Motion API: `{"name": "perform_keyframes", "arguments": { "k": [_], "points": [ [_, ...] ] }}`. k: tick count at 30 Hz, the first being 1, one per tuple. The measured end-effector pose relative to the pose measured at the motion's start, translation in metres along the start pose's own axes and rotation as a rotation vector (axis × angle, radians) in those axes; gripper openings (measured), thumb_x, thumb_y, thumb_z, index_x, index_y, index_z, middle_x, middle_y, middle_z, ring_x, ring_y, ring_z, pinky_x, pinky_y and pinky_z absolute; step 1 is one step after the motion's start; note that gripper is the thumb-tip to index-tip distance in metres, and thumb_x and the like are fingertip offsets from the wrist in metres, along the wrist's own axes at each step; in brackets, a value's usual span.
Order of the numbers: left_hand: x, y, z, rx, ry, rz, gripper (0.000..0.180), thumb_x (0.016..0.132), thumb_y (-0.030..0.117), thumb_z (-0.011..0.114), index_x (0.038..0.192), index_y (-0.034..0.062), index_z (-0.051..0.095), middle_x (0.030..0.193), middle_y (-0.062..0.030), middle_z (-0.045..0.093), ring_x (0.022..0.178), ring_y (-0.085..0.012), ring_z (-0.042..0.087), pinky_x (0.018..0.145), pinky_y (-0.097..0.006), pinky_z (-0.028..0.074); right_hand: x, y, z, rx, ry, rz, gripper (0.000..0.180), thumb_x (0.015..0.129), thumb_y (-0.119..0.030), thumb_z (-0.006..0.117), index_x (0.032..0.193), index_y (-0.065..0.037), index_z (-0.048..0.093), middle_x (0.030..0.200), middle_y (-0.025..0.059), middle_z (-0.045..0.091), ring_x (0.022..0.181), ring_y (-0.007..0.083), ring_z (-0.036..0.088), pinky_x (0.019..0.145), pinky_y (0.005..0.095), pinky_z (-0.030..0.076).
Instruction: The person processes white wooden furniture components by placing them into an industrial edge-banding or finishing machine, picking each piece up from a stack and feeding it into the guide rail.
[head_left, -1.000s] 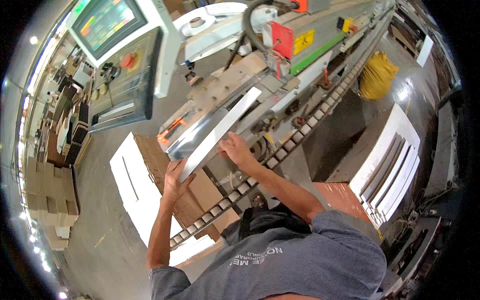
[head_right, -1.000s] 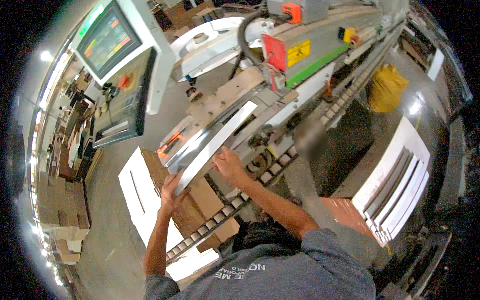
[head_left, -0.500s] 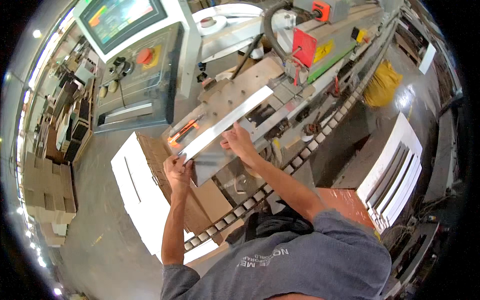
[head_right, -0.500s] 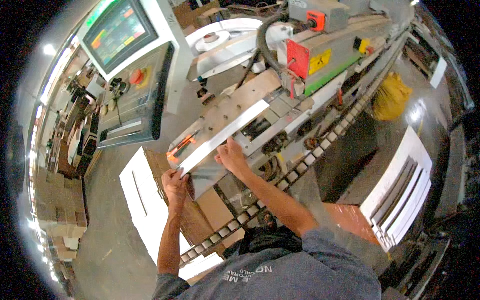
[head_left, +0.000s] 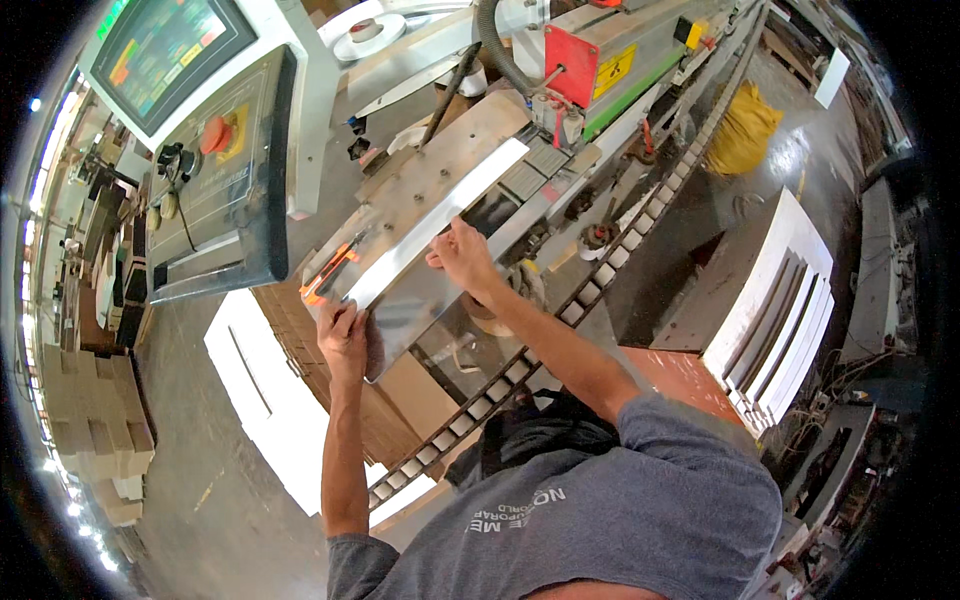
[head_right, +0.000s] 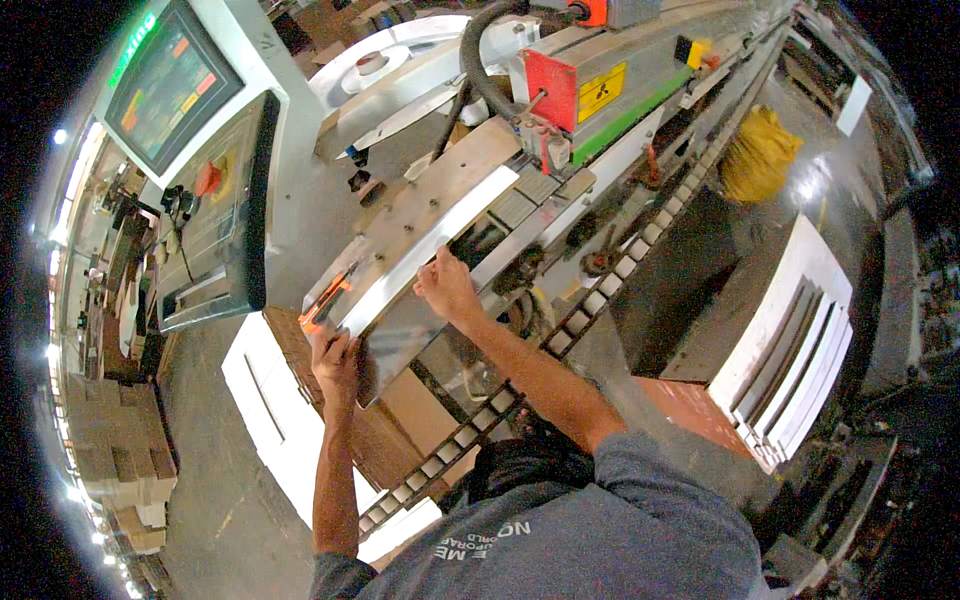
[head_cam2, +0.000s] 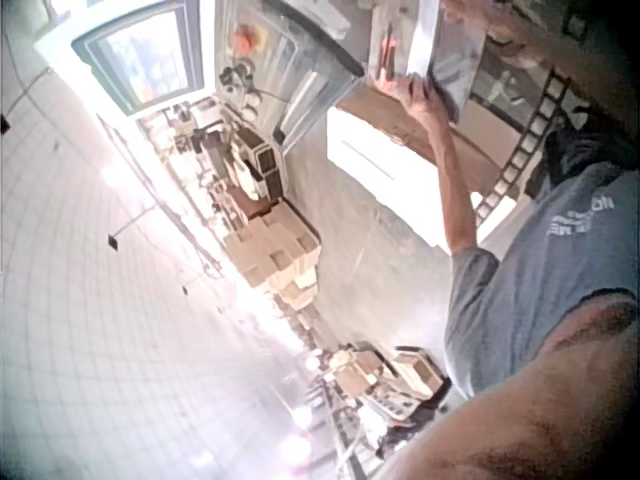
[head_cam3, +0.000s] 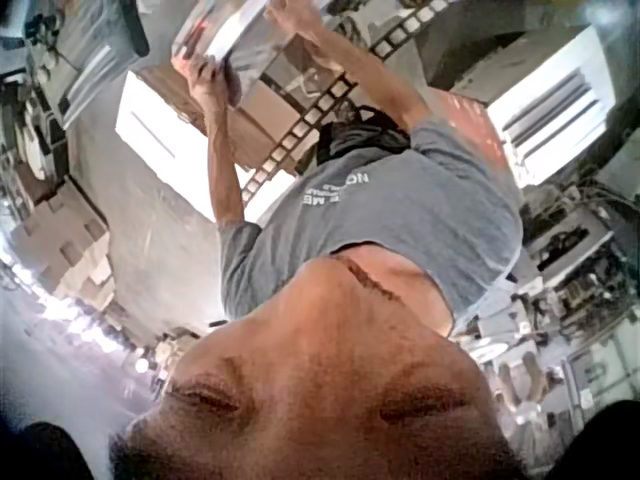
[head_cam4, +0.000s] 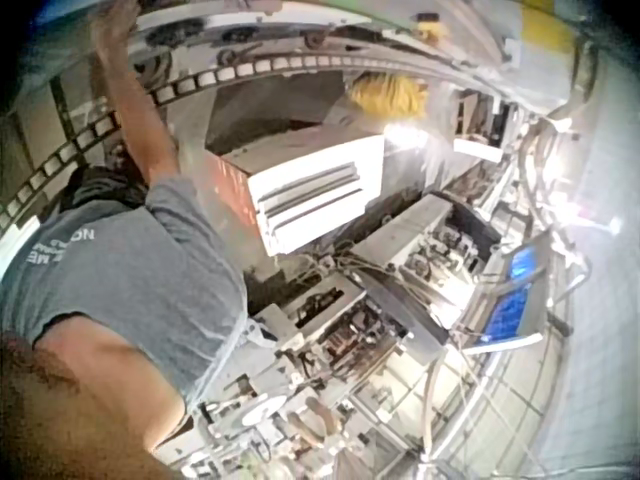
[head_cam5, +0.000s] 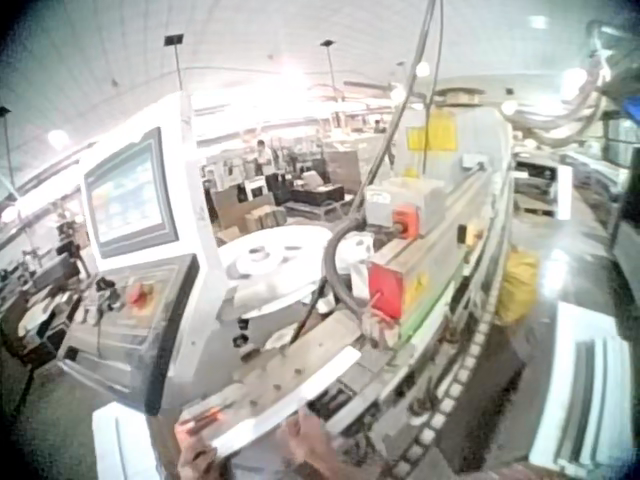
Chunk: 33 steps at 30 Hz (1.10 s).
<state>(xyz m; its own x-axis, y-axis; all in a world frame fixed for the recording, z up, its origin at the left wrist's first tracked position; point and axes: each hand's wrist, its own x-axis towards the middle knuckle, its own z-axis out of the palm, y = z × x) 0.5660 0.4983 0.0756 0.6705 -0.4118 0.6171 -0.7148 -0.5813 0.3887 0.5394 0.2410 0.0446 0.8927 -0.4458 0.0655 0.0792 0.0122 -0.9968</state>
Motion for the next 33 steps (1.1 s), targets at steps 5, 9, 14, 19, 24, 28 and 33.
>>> {"name": "perform_keyframes", "arguments": {
  "k": [5,9,14,19,24,28,33],
  "points": [
    [0.017,0.015,0.031,-0.01,0.009,0.055,0.019,0.074,0.0,0.076,0.09,0.0024,0.067,0.091,-0.0122,0.063,0.079,-0.0296,0.06,0.067,-0.037,0.05,0.021,-0.003,-0.036,-0.015,0.027,0.019,0.027,0.092,-0.015,0.055,0.089,0.01,0.045,0.077,0.0198,0.068,0.069,0.0234,0.072,0.062,0.032,0.058],
    [0.04,0.034,0.062,-0.064,0.025,0.106,0.02,0.073,-0.001,0.077,0.09,0.0037,0.067,0.09,-0.012,0.062,0.079,-0.0304,0.06,0.067,-0.039,0.05,0.045,-0.004,-0.07,-0.082,0.04,0.01,0.024,0.095,-0.013,0.054,0.097,0.009,0.045,0.081,0.0148,0.065,0.071,0.0176,0.069,0.061,0.0286,0.056],
    [0.065,0.068,0.099,-0.048,-0.06,0.064,0.017,0.075,0.002,0.076,0.089,0.0007,0.067,0.088,-0.0144,0.063,0.081,-0.033,0.061,0.07,-0.039,0.05,0.054,-0.02,-0.114,-0.047,0.087,0.069,0.039,0.097,-0.011,0.051,0.126,0.014,0.042,0.085,0.0128,0.063,0.073,0.0161,0.067,0.062,0.0276,0.055],
    [0.081,0.077,0.148,-0.199,-0.184,-0.028,0.004,0.081,-0.001,0.067,0.083,-0.0012,0.064,0.084,-0.0114,0.059,0.076,-0.0257,0.057,0.069,-0.036,0.047,0.005,-0.049,-0.148,-0.052,0.12,-0.066,0.048,0.098,-0.009,0.053,0.145,-0.007,0.042,0.095,0.0089,0.068,0.075,0.0115,0.062,0.067,0.0252,0.055],
    [0.103,0.076,0.185,-0.273,-0.036,0.067,0.006,0.085,0.0,0.067,0.084,-0.0052,0.064,0.089,-0.0117,0.058,0.074,-0.0225,0.057,0.065,-0.032,0.047,-0.088,-0.024,-0.23,-0.197,0.63,-0.38,0.03,0.096,-0.006,0.054,0.125,0.0,0.059,0.106,0.0116,0.066,0.092,0.0179,0.063,0.08,0.0298,0.051],
    [0.134,0.116,0.212,-0.234,-0.182,0.018,0.008,0.087,0.004,0.067,0.09,-0.0042,0.068,0.094,-0.0123,0.06,0.076,-0.0242,0.059,0.067,-0.032,0.049,-0.189,0.001,-0.354,-1.066,0.991,0.062,0.051,0.088,-0.011,0.06,0.133,0.006,0.044,0.127,0.0273,0.049,0.114,0.0433,0.046,0.101,0.0466,0.039],
    [0.143,0.145,0.228,-0.166,-0.202,0.179,0.013,0.087,0.006,0.067,0.098,-0.0003,0.071,0.098,-0.0123,0.063,0.078,-0.0247,0.062,0.063,-0.035,0.05,-0.274,0.058,-0.464,-1.416,1.055,0.862,0.071,0.095,-0.029,0.05,0.147,0.009,0.02,0.151,0.0269,0.027,0.136,0.0405,0.03,0.113,0.0503,0.027]
  ]
}}
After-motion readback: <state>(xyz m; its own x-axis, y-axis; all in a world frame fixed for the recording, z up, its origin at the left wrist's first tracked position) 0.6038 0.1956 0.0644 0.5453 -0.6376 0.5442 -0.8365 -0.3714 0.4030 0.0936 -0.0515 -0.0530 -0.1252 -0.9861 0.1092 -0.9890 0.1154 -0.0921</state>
